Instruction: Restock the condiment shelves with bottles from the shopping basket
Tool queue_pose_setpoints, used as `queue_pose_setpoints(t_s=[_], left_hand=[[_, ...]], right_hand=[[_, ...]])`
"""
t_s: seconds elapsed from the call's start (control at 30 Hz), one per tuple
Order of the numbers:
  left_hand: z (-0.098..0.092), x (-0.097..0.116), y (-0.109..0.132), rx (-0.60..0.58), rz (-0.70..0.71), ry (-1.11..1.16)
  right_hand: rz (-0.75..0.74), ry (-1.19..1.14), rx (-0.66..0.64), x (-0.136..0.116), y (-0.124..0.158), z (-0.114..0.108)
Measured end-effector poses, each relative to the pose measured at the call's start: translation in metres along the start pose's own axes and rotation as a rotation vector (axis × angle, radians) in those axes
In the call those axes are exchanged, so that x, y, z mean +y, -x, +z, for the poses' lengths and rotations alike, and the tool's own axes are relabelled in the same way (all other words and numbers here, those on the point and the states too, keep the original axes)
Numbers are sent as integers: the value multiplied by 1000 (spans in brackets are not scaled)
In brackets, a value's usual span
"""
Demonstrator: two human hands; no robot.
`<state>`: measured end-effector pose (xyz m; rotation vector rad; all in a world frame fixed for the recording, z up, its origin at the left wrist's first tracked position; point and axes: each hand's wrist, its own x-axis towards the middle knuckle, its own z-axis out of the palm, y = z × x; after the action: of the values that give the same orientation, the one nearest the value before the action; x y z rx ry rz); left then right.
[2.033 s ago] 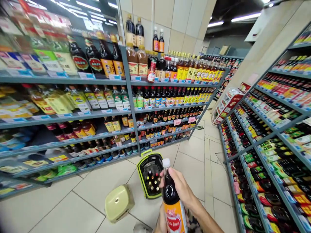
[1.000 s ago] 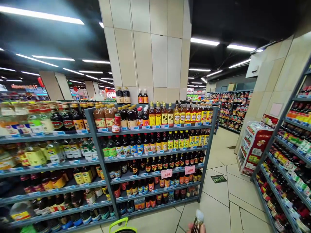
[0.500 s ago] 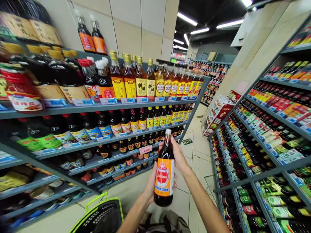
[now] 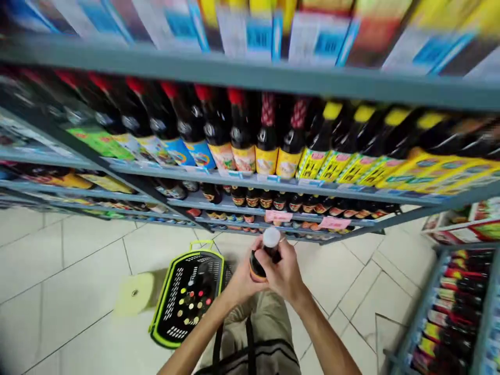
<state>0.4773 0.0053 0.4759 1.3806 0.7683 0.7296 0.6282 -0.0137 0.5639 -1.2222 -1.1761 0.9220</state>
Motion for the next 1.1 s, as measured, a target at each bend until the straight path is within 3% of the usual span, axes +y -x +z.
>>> queue_pose_setpoints(t_s=[0.07, 0.2, 0.3, 0.4, 0.47, 0.53, 0.6, 0.77, 0.93, 1.1], left_hand=[[-9, -68, -17, 36, 17, -87], [-30, -228, -47, 105, 84, -134], [-47, -339, -71, 120, 156, -118], [-65, -417, -98, 141, 250, -109], [-77, -447, -115, 142, 308, -142], [-90, -459, -128, 123, 391, -223], [-104, -456, -135, 117, 485, -341], [-130, -417, -140, 249, 576, -463], [-131, -393, -156, 291, 624, -617], [-127, -406, -172, 310, 618, -639]], right_hand=[[-35, 64, -75, 65, -1, -4], [-135, 257, -312, 200, -7, -13], [-250, 377, -308, 300, -10, -7], [-371, 409, -203, 383, -12, 11], [-439, 419, -154, 419, -16, 22], [-500, 422, -126, 438, -25, 29], [-557, 434, -105, 444, -36, 31], [-688, 503, -56, 439, -66, 32], [-818, 636, -90, 456, -86, 30], [-852, 666, -59, 482, -94, 25]])
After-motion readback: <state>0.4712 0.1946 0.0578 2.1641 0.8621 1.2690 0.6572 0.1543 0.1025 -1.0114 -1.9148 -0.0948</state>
